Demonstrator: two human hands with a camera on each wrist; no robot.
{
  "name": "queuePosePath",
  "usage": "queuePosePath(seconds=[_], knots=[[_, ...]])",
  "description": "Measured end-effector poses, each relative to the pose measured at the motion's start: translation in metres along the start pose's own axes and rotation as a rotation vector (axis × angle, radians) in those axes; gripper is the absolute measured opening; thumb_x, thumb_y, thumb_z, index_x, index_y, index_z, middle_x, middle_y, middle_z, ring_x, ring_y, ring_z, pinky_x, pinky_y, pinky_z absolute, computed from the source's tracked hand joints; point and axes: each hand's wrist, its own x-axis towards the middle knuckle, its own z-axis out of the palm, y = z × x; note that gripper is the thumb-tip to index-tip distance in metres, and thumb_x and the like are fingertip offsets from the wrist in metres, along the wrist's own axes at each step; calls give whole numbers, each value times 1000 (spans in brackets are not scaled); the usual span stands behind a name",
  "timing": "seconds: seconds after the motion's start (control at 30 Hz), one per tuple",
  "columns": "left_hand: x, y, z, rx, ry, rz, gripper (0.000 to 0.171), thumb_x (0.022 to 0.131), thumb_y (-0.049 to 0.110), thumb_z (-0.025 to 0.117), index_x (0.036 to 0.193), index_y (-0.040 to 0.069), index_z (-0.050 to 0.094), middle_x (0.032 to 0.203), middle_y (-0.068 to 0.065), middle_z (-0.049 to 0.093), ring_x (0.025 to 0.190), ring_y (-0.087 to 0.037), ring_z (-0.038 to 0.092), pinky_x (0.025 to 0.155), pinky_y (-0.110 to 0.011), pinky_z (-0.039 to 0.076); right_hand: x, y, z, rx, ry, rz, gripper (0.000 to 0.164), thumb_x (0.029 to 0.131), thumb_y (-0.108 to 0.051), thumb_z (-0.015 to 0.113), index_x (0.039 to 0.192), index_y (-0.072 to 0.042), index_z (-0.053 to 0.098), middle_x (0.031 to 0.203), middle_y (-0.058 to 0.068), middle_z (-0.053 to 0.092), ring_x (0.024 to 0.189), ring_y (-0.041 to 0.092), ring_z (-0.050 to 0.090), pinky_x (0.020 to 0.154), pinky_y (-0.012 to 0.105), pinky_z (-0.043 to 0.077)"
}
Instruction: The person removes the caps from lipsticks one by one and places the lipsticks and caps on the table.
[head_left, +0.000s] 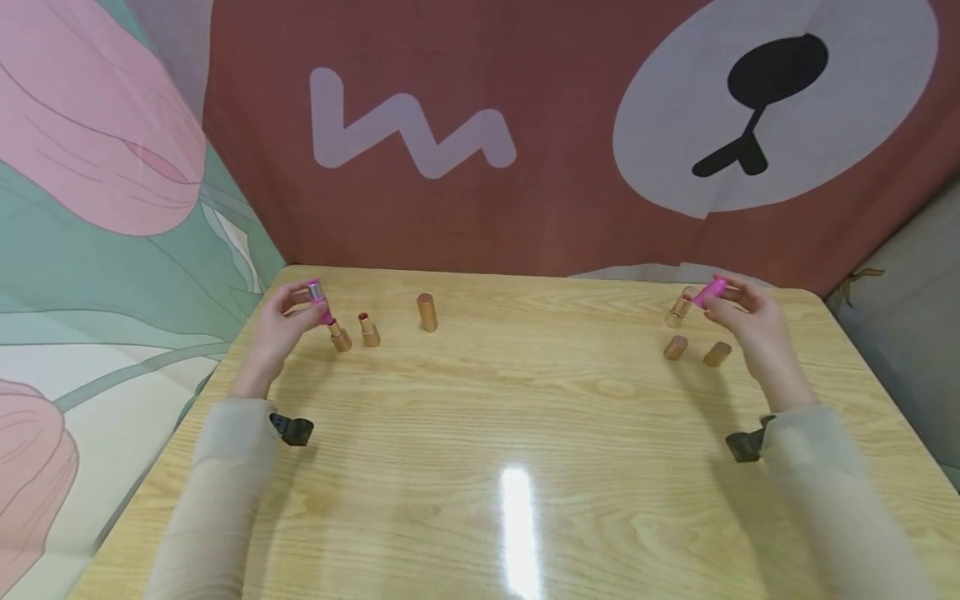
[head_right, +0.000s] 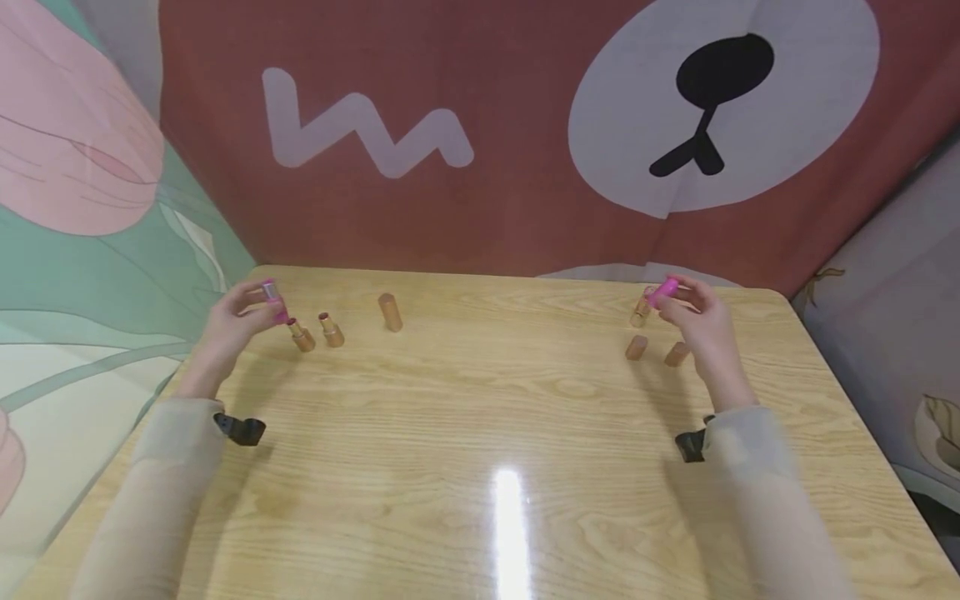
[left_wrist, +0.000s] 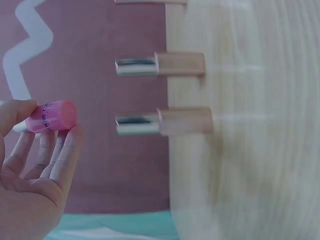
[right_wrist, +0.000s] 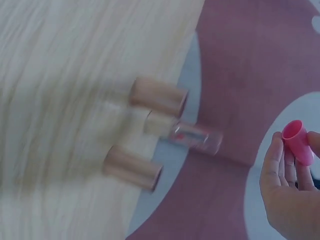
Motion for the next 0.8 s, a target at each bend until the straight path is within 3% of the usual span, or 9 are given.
queuePosePath(seconds=[0.1, 0.2, 0.37, 0.57, 0.8], knots=[[1, -7, -6, -89, 23, 3, 27, 92, 10, 60, 115, 22, 53, 94, 16, 56, 77, 9, 63, 74, -7, 52, 0, 3, -12, 6, 39, 4, 26, 89, -4, 63, 106, -24, 61, 90, -13, 64, 76, -4, 64, 70, 8, 53], [1, -15, -13, -129, 35, -17, 27, 93, 8, 59, 115, 21, 53, 94, 14, 56, 75, 7, 63, 73, -8, 53, 0, 8, -23, -8, 75, 29, 25, 89, -3, 63, 104, -24, 60, 88, -16, 64, 74, -5, 63, 68, 7, 53], [1, -28, -22, -92, 29, -71, 28, 94, 9, 57, 121, 15, 49, 92, 17, 57, 76, 7, 62, 73, -8, 53, -1, 18, -41, -47, 111, 81, 25, 89, -3, 63, 102, -22, 56, 85, -18, 63, 73, -7, 61, 65, 7, 52], [1, -38, -26, -67, -30, -120, 42, 95, 11, 56, 133, 3, 41, 96, 17, 55, 80, 7, 62, 77, -9, 53, -7, 30, -61, -78, 125, 136, 24, 90, 0, 60, 100, -21, 53, 81, -20, 62, 73, -8, 58, 63, 6, 50], [-1, -48, -24, 34, -111, -168, 53, 97, 16, 55, 140, -4, 33, 103, 18, 48, 84, 13, 57, 78, -6, 49, -11, 39, -77, -155, 66, 192, 23, 90, 3, 55, 98, -19, 52, 76, -20, 65, 71, -8, 62, 61, 8, 51]])
